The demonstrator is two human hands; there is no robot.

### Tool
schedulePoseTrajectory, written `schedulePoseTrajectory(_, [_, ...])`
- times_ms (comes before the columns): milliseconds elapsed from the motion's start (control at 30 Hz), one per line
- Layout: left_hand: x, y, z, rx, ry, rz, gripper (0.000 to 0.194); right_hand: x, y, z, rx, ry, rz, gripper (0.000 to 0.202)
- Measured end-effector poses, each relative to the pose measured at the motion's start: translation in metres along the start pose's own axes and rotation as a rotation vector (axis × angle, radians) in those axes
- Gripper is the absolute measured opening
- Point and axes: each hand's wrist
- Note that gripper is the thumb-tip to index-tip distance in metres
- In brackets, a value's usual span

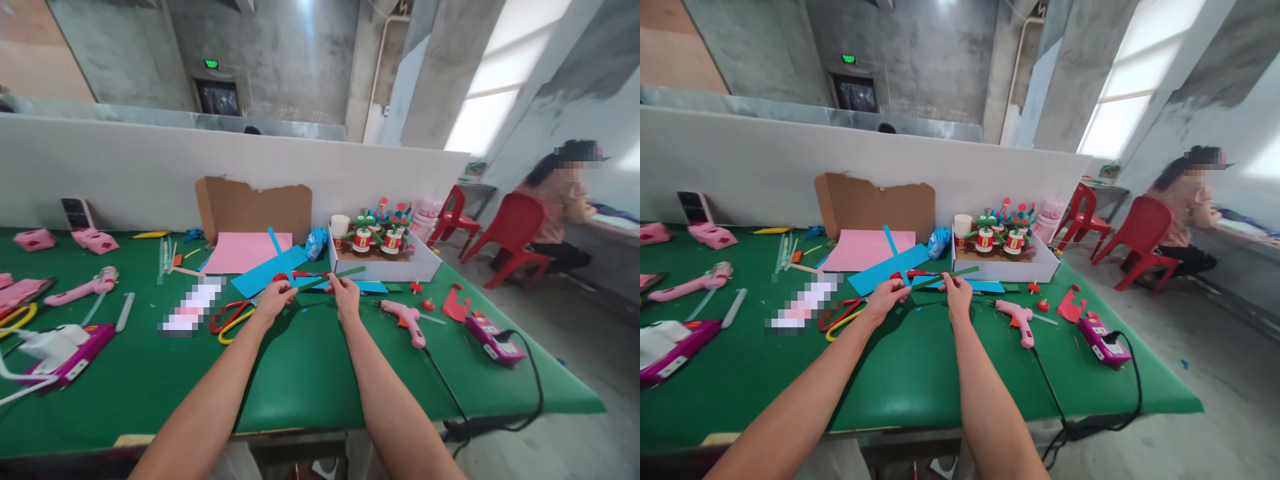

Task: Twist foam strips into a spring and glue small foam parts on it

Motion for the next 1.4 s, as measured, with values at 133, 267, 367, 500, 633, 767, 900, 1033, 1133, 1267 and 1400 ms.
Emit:
schedulePoseTrajectory(133, [0.002, 0.001, 0.004, -0.018, 0.019, -0.009, 0.032, 0.015, 0.012, 0.005, 0.081, 0.035, -0.093, 0.035])
schedulePoseTrajectory(267, [0.003, 0.002, 0.005, -0.011, 0.022, -0.015, 0.033, 0.024, 0.020, 0.008, 0.102, 0.115, -0.175, 0.035])
schedulePoseTrajectory(367, [0.005, 0.003, 0.003, -0.004, 0.022, -0.021, 0.035, 0.028, 0.024, 0.009, 0.091, 0.180, -0.240, 0.035])
schedulePoseTrajectory(500, [0.006, 0.003, 0.001, 0.000, -0.010, -0.019, 0.038, 0.029, 0.024, 0.011, 0.089, 0.252, -0.210, 0.036])
schedulePoseTrajectory(633, [0.006, 0.002, -0.003, -0.040, -0.066, -0.013, 0.038, 0.024, 0.014, 0.010, 0.045, 0.251, -0.100, 0.041])
schedulePoseTrajectory(767, [0.003, 0.001, -0.008, -0.069, -0.086, -0.024, 0.039, 0.009, -0.001, 0.004, -0.058, 0.132, 0.069, 0.039])
schedulePoseTrajectory(900, [-0.001, 0.007, -0.017, -0.065, -0.076, 0.011, 0.040, -0.017, -0.009, -0.002, -0.229, -0.013, 0.251, 0.027])
schedulePoseTrajectory(1033, [-0.012, 0.020, -0.026, -0.044, -0.138, 0.025, 0.041, -0.039, -0.011, -0.007, -0.243, 0.079, 0.232, 0.014])
schedulePoseTrajectory(1133, [-0.029, 0.024, -0.027, 0.008, -0.298, -0.002, 0.045, -0.043, -0.013, -0.011, -0.139, 0.208, 0.160, 0.016])
schedulePoseTrajectory(1267, [-0.048, 0.019, -0.017, 0.010, -0.416, 0.024, 0.045, -0.033, -0.012, -0.014, -0.042, 0.154, 0.168, 0.024])
schedulePoseTrajectory(1400, [-0.050, 0.013, -0.009, -0.095, -0.403, 0.144, 0.038, -0.028, -0.013, -0.013, 0.086, -0.010, 0.212, 0.028])
Point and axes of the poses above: each hand's wrist, its own y-axis towards the middle knuckle, its own x-axis out of the back of the hand, z = x × y, and after that the axes turned 4 degrees about -z, right-handed
